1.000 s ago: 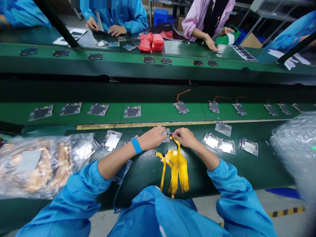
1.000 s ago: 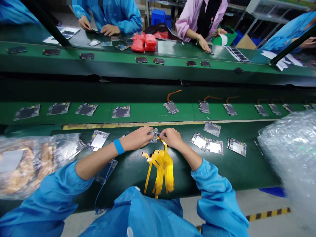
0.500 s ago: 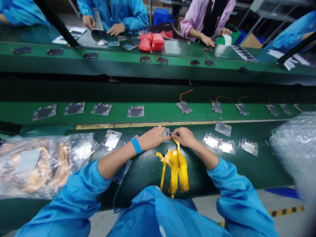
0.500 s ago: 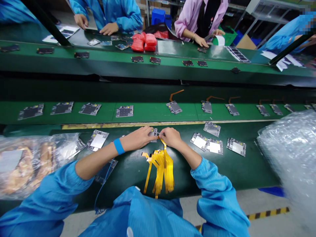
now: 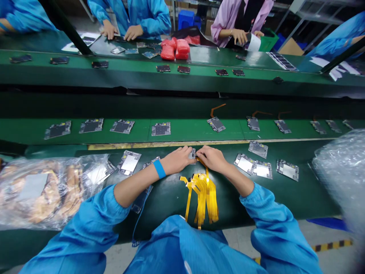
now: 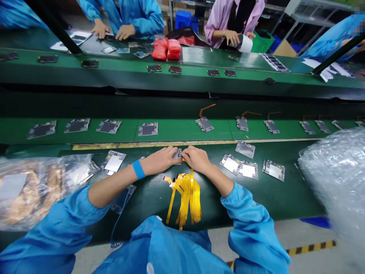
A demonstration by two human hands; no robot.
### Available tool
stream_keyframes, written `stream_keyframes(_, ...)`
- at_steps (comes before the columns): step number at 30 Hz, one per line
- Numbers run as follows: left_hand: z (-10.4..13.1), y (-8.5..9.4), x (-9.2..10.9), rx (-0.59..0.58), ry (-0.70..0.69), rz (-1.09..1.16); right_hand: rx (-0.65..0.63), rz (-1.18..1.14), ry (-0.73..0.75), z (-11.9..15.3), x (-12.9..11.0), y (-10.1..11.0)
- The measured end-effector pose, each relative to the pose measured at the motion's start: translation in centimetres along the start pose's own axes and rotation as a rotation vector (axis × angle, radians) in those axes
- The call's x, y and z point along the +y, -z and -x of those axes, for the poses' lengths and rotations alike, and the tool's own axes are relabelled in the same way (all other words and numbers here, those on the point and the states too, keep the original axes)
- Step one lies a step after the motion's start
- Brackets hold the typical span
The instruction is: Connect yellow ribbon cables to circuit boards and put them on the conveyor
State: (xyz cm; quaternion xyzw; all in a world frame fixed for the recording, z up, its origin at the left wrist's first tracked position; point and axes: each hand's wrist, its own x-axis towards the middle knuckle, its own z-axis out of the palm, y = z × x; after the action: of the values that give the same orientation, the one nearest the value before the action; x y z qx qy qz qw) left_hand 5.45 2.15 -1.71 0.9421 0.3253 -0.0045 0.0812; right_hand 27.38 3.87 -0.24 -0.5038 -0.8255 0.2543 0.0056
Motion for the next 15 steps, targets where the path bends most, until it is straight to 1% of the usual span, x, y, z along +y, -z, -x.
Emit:
stream_keyframes(5, 0.0, 0.1, 0.0, -0.011, 0.001, 0.002, -0.005, -0.024, -0.004, -0.5, 0.4, -0.7)
stream_keyframes(12, -0.1, 0.3, 0.0, -0.046, -0.003, -0.055, -0.02, 0.011, 0.012, -0.6, 1.1, -0.9)
stream_keyframes(15, -0.1, 0.3, -0.2, -0.029, 0.012, -0.046, 0.042, -0.072, 0.0, -0.2, 1.6, -1.4)
